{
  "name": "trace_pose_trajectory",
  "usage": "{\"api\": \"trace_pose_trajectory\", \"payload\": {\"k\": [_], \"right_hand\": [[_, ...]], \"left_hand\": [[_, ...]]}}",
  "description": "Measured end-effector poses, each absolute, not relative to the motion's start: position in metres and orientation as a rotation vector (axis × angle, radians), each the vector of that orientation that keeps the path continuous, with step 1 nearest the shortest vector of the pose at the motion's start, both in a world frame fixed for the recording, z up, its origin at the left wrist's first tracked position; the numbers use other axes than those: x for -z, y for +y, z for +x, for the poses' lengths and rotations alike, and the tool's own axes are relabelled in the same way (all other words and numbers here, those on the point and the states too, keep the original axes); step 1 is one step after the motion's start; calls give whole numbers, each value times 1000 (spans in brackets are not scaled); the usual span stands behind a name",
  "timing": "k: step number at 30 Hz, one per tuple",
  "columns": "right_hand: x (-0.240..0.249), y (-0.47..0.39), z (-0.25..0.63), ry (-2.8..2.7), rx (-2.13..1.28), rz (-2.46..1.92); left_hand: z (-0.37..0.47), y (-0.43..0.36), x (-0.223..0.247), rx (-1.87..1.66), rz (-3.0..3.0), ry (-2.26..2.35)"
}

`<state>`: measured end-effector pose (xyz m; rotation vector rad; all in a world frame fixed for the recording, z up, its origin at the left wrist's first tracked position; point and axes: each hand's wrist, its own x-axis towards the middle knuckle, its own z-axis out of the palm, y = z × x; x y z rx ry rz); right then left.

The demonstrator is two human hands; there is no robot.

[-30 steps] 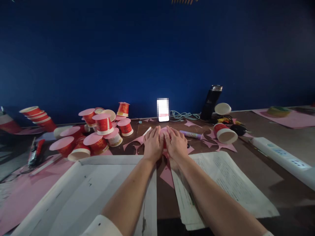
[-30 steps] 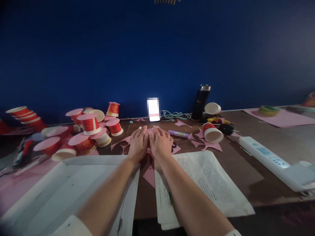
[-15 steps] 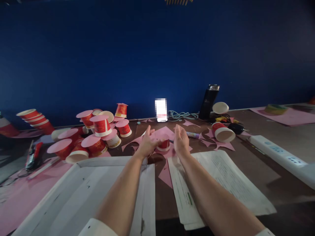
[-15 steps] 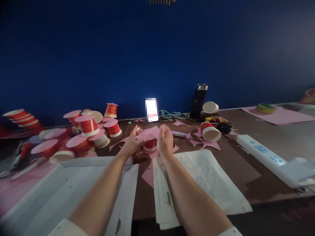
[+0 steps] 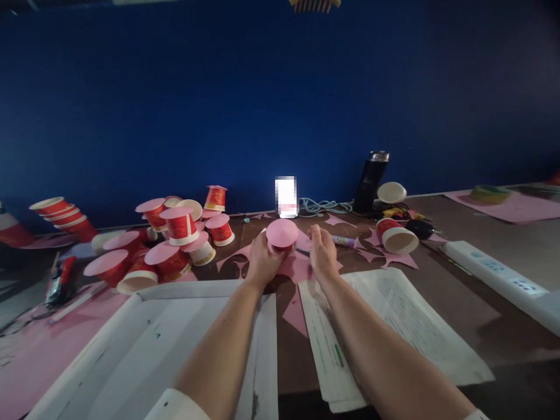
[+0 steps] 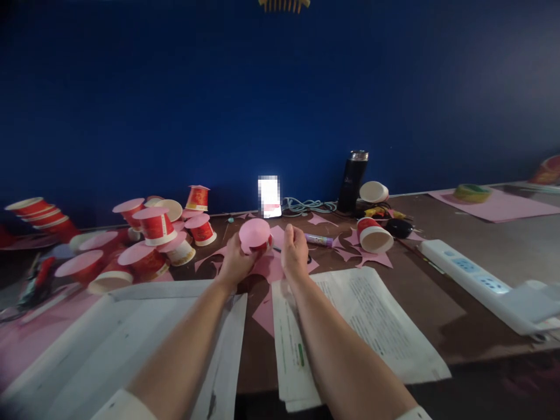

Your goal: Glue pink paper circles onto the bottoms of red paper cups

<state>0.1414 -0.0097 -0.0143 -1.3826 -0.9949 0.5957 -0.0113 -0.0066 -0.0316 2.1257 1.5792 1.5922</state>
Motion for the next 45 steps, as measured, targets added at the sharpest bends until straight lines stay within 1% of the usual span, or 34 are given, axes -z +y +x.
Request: {"api": "trace_pose_trajectory", "payload": {"k": [5, 17, 24, 38, 45], "right_hand": [[16, -10, 140, -1016, -591, -1368], [17, -12, 137, -1075, -639, -1365], [22, -10, 135, -1103, -694, -1338], [20, -14, 132, -1138, -777, -1316], [24, -13, 131, -1236, -737, -1368]], "left_hand": [[-17, -8, 26, -1754, 2288, 1696], [-16, -11, 21, -1783, 2293, 1692], [-16, -16, 18, -1882, 2239, 1662], [-15, -18, 15, -1853, 2293, 1608], [-15, -9, 25, -1772, 2175, 1817]]}}
